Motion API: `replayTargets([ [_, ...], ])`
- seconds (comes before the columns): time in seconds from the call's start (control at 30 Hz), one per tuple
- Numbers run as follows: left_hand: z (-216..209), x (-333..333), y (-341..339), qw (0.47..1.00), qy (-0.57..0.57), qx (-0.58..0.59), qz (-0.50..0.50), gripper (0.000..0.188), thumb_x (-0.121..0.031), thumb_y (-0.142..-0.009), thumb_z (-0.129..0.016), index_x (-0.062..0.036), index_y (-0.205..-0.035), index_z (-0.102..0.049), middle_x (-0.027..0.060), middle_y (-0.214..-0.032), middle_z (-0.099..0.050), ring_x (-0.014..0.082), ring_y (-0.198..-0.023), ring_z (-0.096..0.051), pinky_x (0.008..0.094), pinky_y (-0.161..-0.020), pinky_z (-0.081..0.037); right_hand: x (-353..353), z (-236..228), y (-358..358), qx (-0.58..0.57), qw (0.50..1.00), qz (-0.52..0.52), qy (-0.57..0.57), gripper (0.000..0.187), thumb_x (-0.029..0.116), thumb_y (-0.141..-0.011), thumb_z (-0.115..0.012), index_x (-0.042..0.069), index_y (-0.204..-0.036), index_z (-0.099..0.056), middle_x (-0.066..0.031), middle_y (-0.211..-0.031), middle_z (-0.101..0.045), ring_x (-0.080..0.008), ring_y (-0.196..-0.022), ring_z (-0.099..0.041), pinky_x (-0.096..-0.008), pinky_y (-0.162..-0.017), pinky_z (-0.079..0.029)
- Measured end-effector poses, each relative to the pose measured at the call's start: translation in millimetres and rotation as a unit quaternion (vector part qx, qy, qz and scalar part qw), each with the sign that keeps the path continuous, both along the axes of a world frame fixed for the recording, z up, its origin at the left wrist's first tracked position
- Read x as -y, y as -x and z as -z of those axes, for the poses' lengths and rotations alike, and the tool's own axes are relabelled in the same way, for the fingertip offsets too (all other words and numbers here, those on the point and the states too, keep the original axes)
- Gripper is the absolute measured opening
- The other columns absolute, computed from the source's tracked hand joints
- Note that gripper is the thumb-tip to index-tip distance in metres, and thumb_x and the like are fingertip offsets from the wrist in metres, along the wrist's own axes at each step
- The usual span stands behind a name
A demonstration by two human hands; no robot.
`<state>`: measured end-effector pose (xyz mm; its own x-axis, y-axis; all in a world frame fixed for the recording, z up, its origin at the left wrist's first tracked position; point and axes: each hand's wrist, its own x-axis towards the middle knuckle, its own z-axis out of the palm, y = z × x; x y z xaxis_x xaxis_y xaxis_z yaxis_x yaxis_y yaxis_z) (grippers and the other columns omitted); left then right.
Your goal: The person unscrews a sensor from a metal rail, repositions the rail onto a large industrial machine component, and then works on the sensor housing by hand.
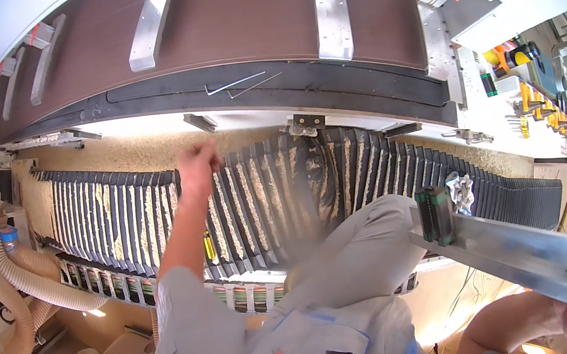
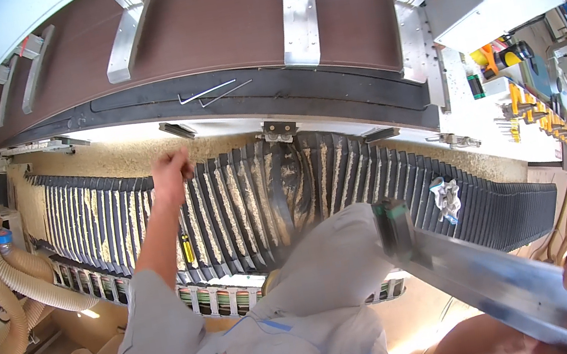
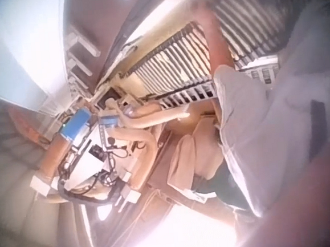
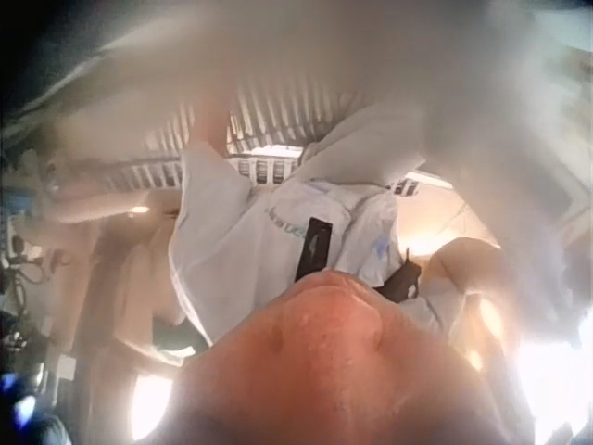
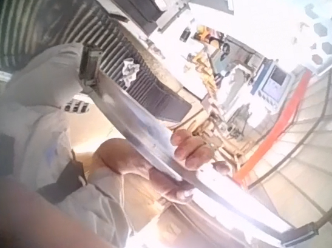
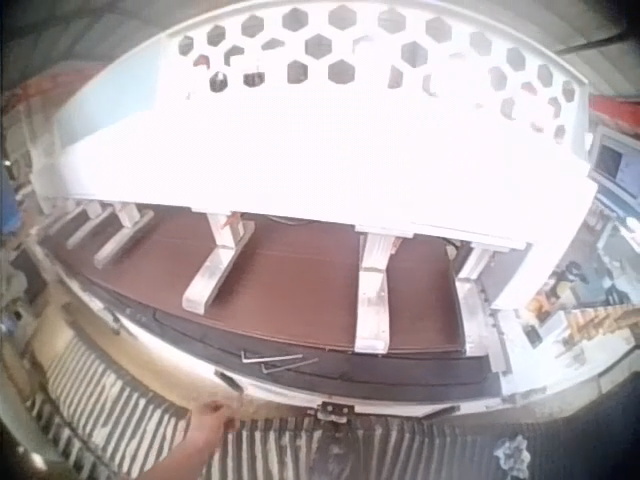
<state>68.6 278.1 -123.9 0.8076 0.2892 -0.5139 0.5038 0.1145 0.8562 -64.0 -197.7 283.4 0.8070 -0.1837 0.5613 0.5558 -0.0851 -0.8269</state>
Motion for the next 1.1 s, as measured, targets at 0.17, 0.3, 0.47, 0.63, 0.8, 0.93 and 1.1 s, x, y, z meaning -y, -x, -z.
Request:
replayTargets([
  [0.17, -163.9, 133.2, 91.9, 0.858, 0.502, 0.103, -0.027, 0.028, -0.026, -0.107, -0.053, -0.0093, -0.086, -0.062, 0.0071, -0.071, -0.064, 0.0139, -0.052, -0.055, 0.0274, -0.049, -0.045, 2.8, 1.8, 10.5, -0.022, 0.999, -0.032, -0.025, 0.072, 0.024, -0.077, -0.073, 0.005, -0.133, -0.032, -0.0076, -0.1, -0.034, -0.0182, -0.094, -0.035, -0.0373, -0.086, -0.029],
  [0.3, -248.1, 174.6, 149.4, 0.751, 0.581, 0.277, 0.146, 0.031, -0.029, -0.109, -0.049, -0.0074, -0.089, -0.061, 0.007, -0.069, -0.059, 0.0139, -0.05, -0.049, 0.0293, -0.049, -0.043, 10.8, -6.6, 12.2, -0.05, 0.998, 0.018, 0.031, 0.084, 0.036, -0.076, -0.071, 0.005, -0.14, -0.027, -0.0067, -0.1, -0.039, -0.0182, -0.09, -0.038, -0.0381, -0.09, -0.03],
  [0.47, -289.4, 188.4, 161.5, 0.702, 0.564, 0.363, 0.238, 0.023, -0.015, -0.104, -0.058, -0.0002, -0.086, -0.058, 0.0137, -0.085, -0.061, 0.016, -0.059, -0.049, 0.0299, -0.054, -0.042, 4.0, 3.8, 7.9, -0.036, 0.999, 0.03, 0.005, 0.086, 0.031, -0.081, -0.067, -0.006, -0.148, -0.028, -0.0096, -0.1, -0.038, -0.0211, -0.09, -0.039, -0.0404, -0.088, -0.034],
  [0.63, -304.6, 187.9, 168.4, 0.697, 0.469, 0.422, 0.34, 0.013, -0.007, -0.102, -0.059, 0.0029, -0.094, -0.061, 0.0225, -0.098, -0.066, 0.0171, -0.066, -0.06, 0.0292, -0.058, -0.048, 2.9, 6.7, 2.3, -0.024, 0.998, -0.016, -0.046, 0.083, 0.031, -0.082, -0.066, -0.008, -0.148, -0.035, -0.0115, -0.099, -0.042, -0.0208, -0.088, -0.041, -0.0393, -0.084, -0.038],
  [0.8, -316.6, 194.5, 193.5, 0.727, 0.568, 0.252, 0.293, 0.031, -0.021, -0.108, -0.052, 0.0029, -0.091, -0.062, 0.0228, -0.092, -0.067, 0.0159, -0.059, -0.059, 0.0294, -0.061, -0.053, 6.0, 10.7, -6.2, -0.024, 0.995, -0.064, -0.076, 0.08, 0.03, -0.083, -0.067, -0.007, -0.148, -0.038, -0.0106, -0.099, -0.045, -0.0198, -0.091, -0.041, -0.039, -0.086, -0.039],
  [0.93, -326.5, 204.2, 196.9, 0.695, 0.472, 0.404, 0.363, 0.039, -0.033, -0.11, -0.046, -0.0007, -0.091, -0.056, 0.0178, -0.092, -0.063, 0.015, -0.067, -0.056, 0.0303, -0.06, -0.048, 5.1, 10.3, -6.9, -0.016, 0.991, -0.102, -0.087, 0.079, 0.031, -0.081, -0.068, -0.003, -0.147, -0.039, -0.0102, -0.102, -0.047, -0.0207, -0.093, -0.044, -0.0389, -0.09, -0.037],
  [1.1, -304.2, 216.2, 194.6, 0.791, 0.426, 0.305, 0.316, 0.026, -0.025, -0.109, -0.049, -0.0044, -0.094, -0.05, 0.0097, -0.095, -0.056, 0.0117, -0.067, -0.051, 0.0265, -0.059, -0.041, -4.5, 11.8, -12.6, -0.004, 0.988, -0.101, -0.118, 0.076, 0.028, -0.077, -0.07, -0.005, -0.141, -0.046, -0.0132, -0.096, -0.055, -0.0232, -0.088, -0.052, -0.0393, -0.084, -0.045],
])
